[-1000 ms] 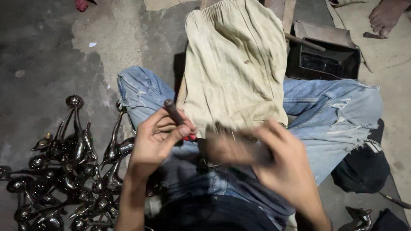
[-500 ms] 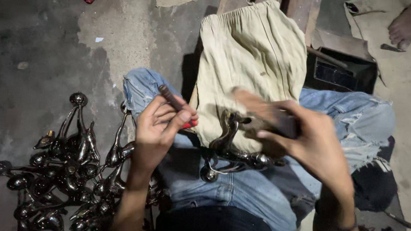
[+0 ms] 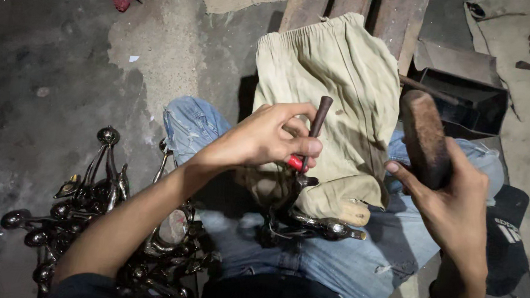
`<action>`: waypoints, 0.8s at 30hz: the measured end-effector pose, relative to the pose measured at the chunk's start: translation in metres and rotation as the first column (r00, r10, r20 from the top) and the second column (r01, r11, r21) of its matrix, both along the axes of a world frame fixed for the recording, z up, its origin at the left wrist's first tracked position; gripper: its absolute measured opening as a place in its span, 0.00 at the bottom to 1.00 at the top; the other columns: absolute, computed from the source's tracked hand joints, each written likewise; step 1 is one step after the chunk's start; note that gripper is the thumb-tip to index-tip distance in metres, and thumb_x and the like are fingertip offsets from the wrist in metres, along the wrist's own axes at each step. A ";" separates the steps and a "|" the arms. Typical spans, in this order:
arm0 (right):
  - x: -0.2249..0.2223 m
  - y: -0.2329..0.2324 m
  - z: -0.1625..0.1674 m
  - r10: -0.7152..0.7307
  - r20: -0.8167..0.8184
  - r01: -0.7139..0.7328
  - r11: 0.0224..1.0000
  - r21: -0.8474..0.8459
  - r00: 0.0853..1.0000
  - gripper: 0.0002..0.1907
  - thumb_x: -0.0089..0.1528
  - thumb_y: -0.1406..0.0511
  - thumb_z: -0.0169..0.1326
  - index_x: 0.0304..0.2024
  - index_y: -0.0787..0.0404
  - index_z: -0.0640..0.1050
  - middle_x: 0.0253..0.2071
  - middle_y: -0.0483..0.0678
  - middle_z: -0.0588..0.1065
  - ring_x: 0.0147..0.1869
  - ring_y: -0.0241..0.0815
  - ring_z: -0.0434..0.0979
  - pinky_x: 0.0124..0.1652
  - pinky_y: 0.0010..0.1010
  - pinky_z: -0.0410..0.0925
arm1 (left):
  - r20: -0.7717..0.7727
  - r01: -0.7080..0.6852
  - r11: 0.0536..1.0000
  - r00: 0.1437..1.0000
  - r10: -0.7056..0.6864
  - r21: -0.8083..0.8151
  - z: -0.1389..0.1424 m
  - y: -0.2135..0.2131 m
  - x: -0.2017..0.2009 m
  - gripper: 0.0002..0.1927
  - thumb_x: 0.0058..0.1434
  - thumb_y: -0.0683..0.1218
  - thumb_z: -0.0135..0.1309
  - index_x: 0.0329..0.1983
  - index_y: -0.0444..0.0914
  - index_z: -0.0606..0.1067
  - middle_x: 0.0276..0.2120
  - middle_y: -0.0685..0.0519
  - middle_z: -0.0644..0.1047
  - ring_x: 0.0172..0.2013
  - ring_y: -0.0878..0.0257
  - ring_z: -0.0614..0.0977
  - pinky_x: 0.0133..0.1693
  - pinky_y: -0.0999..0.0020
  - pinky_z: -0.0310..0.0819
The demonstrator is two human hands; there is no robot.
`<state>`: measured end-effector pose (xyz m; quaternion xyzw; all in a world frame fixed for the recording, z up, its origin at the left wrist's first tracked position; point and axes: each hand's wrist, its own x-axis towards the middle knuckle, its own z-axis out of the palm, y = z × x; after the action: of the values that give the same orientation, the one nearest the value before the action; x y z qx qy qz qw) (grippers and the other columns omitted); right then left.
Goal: The person sits on the floor and uses a hammer and a metal punch to shape small metal decorative pieces. They repeatedly strike the punch held against the metal objects, adjusting the position of the pieces between strikes.
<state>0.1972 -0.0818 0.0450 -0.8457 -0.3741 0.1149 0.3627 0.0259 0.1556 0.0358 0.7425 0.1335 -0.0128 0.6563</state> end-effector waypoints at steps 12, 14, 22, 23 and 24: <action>0.039 0.046 0.014 0.182 0.066 -0.154 0.940 -0.303 0.981 0.39 0.62 0.58 0.64 0.71 0.61 0.63 0.24 0.58 0.77 0.29 0.45 0.82 0.28 0.34 0.69 | -0.018 -0.066 0.997 0.998 0.067 0.027 0.008 -0.012 -0.001 0.21 0.65 0.49 0.56 0.57 0.33 0.71 0.34 0.44 0.86 0.37 0.61 0.90 0.40 0.68 0.85; 0.046 0.051 0.015 0.299 0.083 -0.225 0.848 -0.481 0.951 0.37 0.64 0.58 0.62 0.72 0.59 0.63 0.29 0.59 0.77 0.28 0.51 0.81 0.27 0.36 0.68 | -0.014 -0.079 0.996 0.997 0.080 0.052 0.010 -0.013 -0.002 0.22 0.66 0.48 0.56 0.59 0.34 0.71 0.33 0.43 0.86 0.37 0.60 0.90 0.40 0.68 0.84; 0.073 0.055 0.015 0.363 -0.034 -0.357 0.888 -0.288 0.931 0.35 0.62 0.58 0.63 0.68 0.62 0.66 0.32 0.55 0.76 0.29 0.47 0.76 0.28 0.39 0.68 | -0.015 -0.083 0.996 0.996 0.083 0.016 0.007 -0.013 0.000 0.21 0.64 0.43 0.55 0.60 0.32 0.72 0.33 0.44 0.86 0.34 0.64 0.88 0.35 0.69 0.84; 0.077 0.057 0.016 0.453 -0.034 -0.421 0.796 -0.435 0.891 0.38 0.59 0.57 0.65 0.68 0.58 0.66 0.31 0.53 0.77 0.31 0.46 0.78 0.31 0.39 0.69 | -0.024 -0.090 0.996 0.996 0.091 0.024 0.006 -0.013 0.001 0.23 0.63 0.42 0.55 0.61 0.32 0.71 0.33 0.44 0.86 0.33 0.64 0.88 0.34 0.70 0.83; 0.079 0.056 0.014 0.532 -0.053 -0.462 0.677 -0.573 0.845 0.41 0.56 0.56 0.68 0.68 0.55 0.66 0.31 0.51 0.79 0.33 0.45 0.81 0.34 0.38 0.70 | -0.024 -0.101 0.995 0.995 0.101 -0.009 0.005 -0.014 0.000 0.23 0.63 0.41 0.55 0.61 0.32 0.71 0.33 0.44 0.85 0.33 0.65 0.87 0.34 0.70 0.83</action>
<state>0.2761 -0.0257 0.0589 -0.7851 -0.5595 0.2642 0.0276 0.0262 0.1420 0.0409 0.7313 0.1785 0.0111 0.6582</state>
